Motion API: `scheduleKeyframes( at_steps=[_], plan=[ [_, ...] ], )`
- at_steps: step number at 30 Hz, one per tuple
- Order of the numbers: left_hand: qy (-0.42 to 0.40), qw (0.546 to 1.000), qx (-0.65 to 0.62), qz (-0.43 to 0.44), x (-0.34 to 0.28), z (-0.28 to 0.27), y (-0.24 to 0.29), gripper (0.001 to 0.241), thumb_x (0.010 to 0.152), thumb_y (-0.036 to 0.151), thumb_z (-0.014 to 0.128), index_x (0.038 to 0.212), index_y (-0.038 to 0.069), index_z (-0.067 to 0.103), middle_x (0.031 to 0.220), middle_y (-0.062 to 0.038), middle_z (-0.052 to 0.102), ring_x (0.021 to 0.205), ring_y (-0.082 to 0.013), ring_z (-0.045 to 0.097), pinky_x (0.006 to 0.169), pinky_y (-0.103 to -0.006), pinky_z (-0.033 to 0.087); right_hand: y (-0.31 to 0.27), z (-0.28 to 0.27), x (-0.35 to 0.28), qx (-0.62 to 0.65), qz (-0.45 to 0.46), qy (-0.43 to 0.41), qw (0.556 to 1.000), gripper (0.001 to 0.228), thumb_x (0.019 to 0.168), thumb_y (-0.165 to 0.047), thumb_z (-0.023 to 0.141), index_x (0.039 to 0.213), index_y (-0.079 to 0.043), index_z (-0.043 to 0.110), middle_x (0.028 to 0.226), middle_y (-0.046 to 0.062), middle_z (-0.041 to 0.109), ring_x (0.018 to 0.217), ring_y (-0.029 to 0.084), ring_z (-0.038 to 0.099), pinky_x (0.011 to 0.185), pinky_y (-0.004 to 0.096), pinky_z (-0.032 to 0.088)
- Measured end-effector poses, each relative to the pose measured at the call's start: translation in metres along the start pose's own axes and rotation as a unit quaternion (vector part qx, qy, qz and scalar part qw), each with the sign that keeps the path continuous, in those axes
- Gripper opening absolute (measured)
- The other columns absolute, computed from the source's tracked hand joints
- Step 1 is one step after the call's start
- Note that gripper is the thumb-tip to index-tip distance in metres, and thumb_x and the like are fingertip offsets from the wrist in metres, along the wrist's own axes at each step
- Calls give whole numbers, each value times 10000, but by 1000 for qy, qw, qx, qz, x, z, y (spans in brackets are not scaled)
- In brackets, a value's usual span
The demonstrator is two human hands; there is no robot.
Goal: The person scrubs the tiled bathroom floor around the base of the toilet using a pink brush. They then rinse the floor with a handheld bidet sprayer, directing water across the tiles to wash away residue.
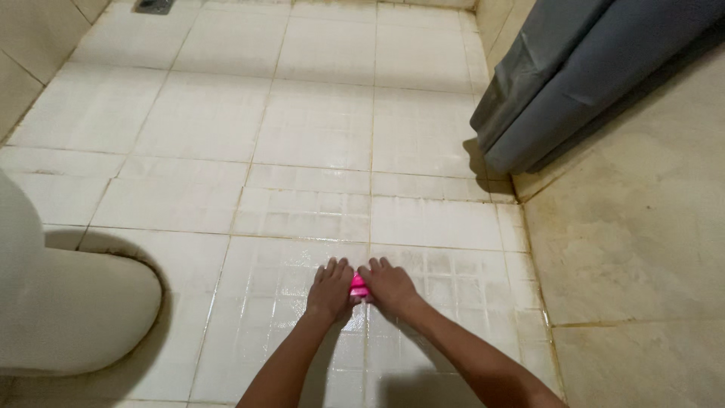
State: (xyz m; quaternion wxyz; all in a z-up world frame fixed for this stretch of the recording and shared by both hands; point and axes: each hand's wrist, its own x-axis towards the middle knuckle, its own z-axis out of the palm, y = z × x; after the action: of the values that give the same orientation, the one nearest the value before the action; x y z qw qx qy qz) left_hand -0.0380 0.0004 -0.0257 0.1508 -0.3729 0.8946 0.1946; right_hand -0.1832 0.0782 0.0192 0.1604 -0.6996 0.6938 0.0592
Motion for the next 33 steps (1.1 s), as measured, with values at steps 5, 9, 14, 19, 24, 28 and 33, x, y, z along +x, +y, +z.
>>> scheduleKeyframes(
  at_steps=[5,9,14,19,24,28,33],
  plan=[
    [-6,1000,15,-11,-31,3,-19,821,918,444,733,1528,85,317,1678,-102,207,1576,-310,110,1278,-476,115,-27,5,-12,16,-49,48,998,610,805,-310,833,1272,-57,532,1203,146,589,1155,328,576,780,439,566],
    [3,999,21,-27,-26,-2,-31,803,925,441,722,1527,94,318,1675,-94,217,1574,-305,118,1278,-476,125,-30,-1,5,33,-47,40,998,612,797,-288,835,1281,-67,533,1215,137,588,1179,327,561,811,444,550],
    [25,999,17,-32,10,-16,-40,805,909,449,728,1519,104,331,1670,-88,227,1573,-302,136,1270,-483,146,-16,-11,37,33,-26,58,997,584,790,-282,846,1255,-80,555,1238,135,587,1210,345,547,831,459,543],
    [42,998,6,-38,59,-32,-37,749,908,413,735,1493,103,383,1668,-92,267,1572,-304,184,1272,-489,177,18,-24,68,48,-15,81,995,601,772,-274,851,1272,-110,561,1247,119,590,1193,344,559,839,460,541],
    [14,998,25,-47,92,-56,-36,746,909,404,733,1492,81,397,1653,-87,322,1566,-284,246,1277,-481,216,42,-27,101,54,5,85,995,634,737,-274,877,1270,-126,568,1254,116,588,1189,342,561,825,479,539],
    [-9,997,8,-78,89,-70,-27,812,899,449,755,1509,117,335,1674,-78,214,1569,-290,143,1262,-494,156,44,-26,108,22,-1,82,996,605,760,-262,871,1265,-122,568,1250,121,585,1192,337,562,807,480,545],
    [5,993,21,-113,89,-59,-23,800,883,475,758,1511,166,370,1689,-38,243,1583,-269,172,1283,-463,179,40,-29,104,16,3,53,998,601,770,-258,865,1274,-133,562,1255,113,576,1189,318,556,836,480,528]
  ],
)
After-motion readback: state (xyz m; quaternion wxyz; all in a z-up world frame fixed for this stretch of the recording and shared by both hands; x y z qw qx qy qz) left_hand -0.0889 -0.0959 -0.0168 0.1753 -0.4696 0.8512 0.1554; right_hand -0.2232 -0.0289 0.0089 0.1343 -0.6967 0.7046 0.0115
